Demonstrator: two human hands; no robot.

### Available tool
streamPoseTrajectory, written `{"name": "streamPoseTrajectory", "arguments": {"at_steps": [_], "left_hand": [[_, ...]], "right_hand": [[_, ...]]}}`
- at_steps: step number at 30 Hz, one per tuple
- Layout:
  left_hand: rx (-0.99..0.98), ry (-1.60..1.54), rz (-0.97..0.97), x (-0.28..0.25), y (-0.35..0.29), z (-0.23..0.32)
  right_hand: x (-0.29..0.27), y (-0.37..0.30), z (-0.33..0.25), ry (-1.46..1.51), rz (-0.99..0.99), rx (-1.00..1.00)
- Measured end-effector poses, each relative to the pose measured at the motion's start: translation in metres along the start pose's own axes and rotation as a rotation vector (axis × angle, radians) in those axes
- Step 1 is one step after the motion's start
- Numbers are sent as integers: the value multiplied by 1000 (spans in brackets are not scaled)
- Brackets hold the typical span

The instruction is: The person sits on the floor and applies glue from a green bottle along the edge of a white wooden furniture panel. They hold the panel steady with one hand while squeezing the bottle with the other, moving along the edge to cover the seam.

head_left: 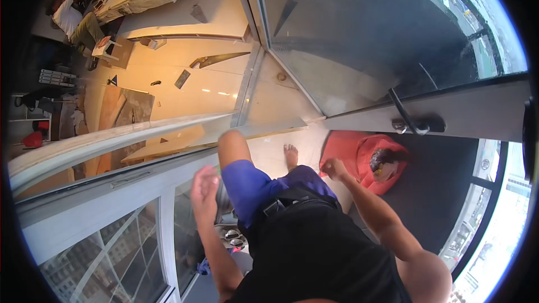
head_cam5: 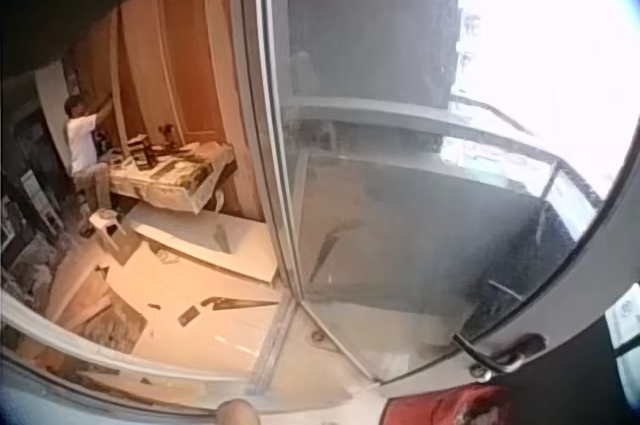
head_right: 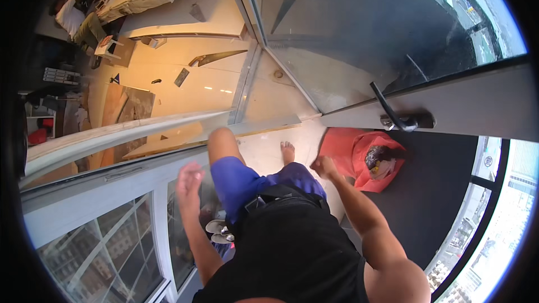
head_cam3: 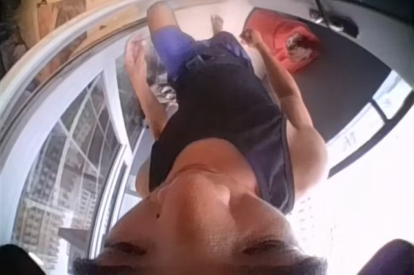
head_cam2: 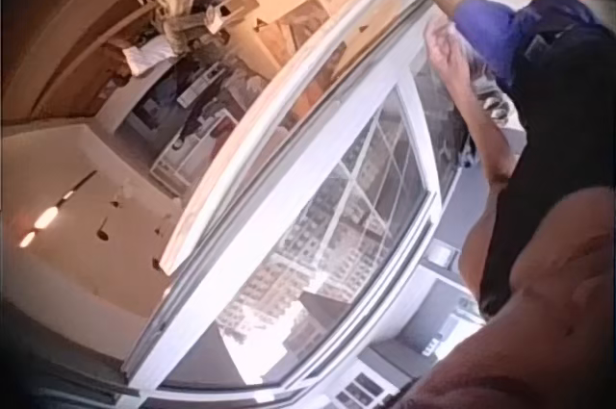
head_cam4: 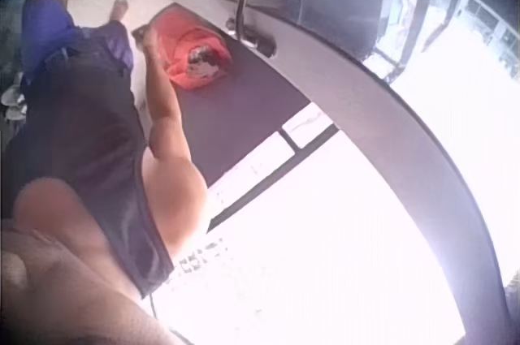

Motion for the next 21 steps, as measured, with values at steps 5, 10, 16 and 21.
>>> {"name": "streamPoseTrajectory", "arguments": {"at_steps": [5,10,16,21], "left_hand": [[395,-230,-50,74,59,124],[482,-267,-73,108,149,164],[193,-313,-38,157,367,44],[-130,242,304,75,519,-177]], "right_hand": [[-48,-85,69,47,35,256],[-19,-103,100,193,47,454],[66,-75,150,379,234,182],[-24,-1,16,327,31,366]]}}
Point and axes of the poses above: each hand's wrist, its own y-axis towards the middle knuckle, its own x-axis out of the palm, z = x × y, the point moved 4 cm from there along y, towards the middle knuckle, and after that the axes turned 1 degree about x, right-handed, at the moved point
